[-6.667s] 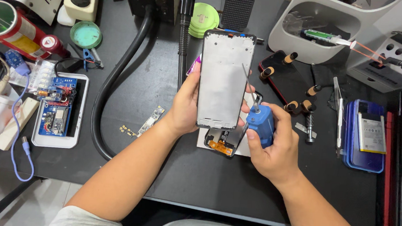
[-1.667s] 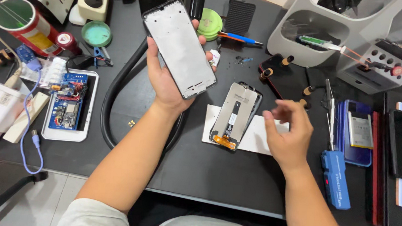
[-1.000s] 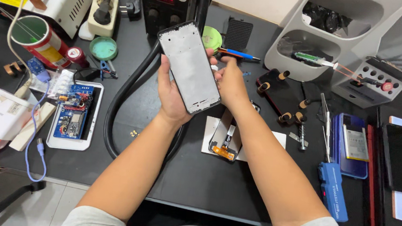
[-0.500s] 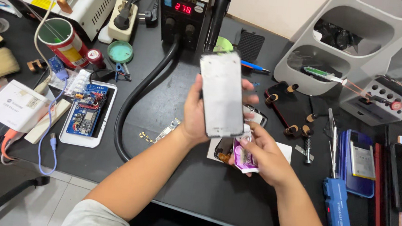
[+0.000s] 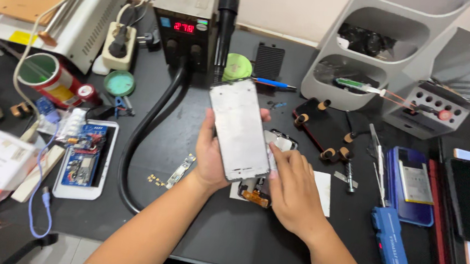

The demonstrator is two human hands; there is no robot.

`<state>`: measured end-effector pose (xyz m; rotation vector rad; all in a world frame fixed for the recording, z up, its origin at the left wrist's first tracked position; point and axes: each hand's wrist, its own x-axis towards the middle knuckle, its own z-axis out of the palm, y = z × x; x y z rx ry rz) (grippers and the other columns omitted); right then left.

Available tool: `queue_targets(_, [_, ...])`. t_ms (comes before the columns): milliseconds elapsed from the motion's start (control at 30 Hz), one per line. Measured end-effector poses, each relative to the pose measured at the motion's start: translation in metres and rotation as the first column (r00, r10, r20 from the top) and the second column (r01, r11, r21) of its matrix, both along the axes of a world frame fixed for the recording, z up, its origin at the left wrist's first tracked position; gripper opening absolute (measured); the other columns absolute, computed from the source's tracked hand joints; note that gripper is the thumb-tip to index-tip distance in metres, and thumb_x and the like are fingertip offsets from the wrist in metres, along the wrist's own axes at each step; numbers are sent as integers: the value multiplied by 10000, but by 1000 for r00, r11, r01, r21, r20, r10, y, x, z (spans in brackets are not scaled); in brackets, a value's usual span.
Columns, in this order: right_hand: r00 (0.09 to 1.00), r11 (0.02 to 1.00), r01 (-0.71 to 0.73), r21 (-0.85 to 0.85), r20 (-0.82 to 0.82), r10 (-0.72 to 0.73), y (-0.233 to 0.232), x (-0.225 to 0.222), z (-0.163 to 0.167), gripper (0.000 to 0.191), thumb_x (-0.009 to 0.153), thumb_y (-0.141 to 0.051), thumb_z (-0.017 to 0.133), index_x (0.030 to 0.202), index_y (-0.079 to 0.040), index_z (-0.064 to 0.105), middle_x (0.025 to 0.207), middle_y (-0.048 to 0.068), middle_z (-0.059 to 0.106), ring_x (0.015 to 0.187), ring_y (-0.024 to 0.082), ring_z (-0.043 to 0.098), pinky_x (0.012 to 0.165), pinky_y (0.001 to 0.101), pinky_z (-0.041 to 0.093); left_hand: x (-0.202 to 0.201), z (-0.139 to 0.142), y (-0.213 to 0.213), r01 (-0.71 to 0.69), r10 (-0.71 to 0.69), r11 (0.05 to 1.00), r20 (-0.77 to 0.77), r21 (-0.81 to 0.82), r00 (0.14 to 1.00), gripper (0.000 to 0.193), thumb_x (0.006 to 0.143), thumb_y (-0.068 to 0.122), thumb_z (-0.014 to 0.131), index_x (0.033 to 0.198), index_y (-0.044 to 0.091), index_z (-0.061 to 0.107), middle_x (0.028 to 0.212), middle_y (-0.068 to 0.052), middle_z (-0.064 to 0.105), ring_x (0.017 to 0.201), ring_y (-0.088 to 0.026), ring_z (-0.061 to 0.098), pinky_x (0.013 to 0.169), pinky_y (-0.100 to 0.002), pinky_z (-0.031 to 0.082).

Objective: The person applies adhesive to a smartphone screen and aligns it with the phone frame. They use a heat gun to warm the screen and then apply glue along the edges. The person handles the screen and frame repeatedly, preparing for reassembly.

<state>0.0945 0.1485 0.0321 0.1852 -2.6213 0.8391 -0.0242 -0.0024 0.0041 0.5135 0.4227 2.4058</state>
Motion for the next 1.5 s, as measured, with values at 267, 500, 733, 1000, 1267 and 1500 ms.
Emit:
queue_targets(267, [977, 961, 119, 248, -204, -68, 3, -6, 2, 199, 787, -86, 779, 977, -104, 720, 829, -14, 596, 788, 187, 568, 776, 389, 356, -9, 1, -1, -134, 146, 987, 158, -86, 977, 836, 1037, 663, 233, 1517, 20, 466, 1428, -147, 578, 1310, -243, 561, 1091, -385, 465])
queue_targets(500, [945, 940, 165, 297, -322, -65, 9, -11, -6, 165, 737, -106, 806, 863, -104, 700, 764, 4, 548, 736, 199, 541, 763, 392, 345, -12, -1, -3, -98, 96, 994, 61, 42, 994, 901, 1086, 701, 235, 1530, -38, 497, 1415, -163, 606, 1146, -252, 590, 994, -385, 498])
queue_targets(733, [958, 936, 204, 285, -254, -131, 7, -14, -12, 188, 705, -139, 807, 799, -78, 655, 784, 22, 573, 736, 212, 562, 749, 412, 348, 1, -2, 3, -45, 48, 998, 59, -51, 997, 901, 1019, 705, 214, 1452, -34, 495, 1345, -131, 589, 1134, -266, 606, 992, -418, 521])
queue_targets(1000, [990, 956, 80, 283, -134, -43, -2, -13, -8, 273, 726, -122, 758, 952, -47, 625, 1183, 92, 637, 995, 256, 601, 904, 435, 383, 0, -8, 1, -80, 81, 995, 13, -56, 997, 913, 1101, 690, 185, 1533, -54, 492, 1391, -150, 595, 1210, -249, 557, 1064, -385, 466])
queue_targets(1267, [973, 965, 76, 251, -231, -16, -4, -14, -8, 229, 789, -111, 761, 981, -78, 643, 990, 54, 624, 935, 256, 590, 881, 455, 368, -10, -5, 0, -308, 326, 934, 82, -181, 942, 790, 1030, 655, 231, 1494, 64, 474, 1433, -122, 581, 1294, -231, 554, 1120, -380, 445])
queue_targets(1500, [950, 979, 45, 197, -310, 19, 2, -14, -15, 248, 781, -43, 790, 969, -81, 632, 890, 37, 631, 897, 251, 619, 949, 440, 424, -14, -8, 3, -359, 390, 912, 152, -198, 908, 762, 1016, 658, 253, 1454, 88, 504, 1416, -109, 596, 1184, -220, 581, 1030, -377, 486])
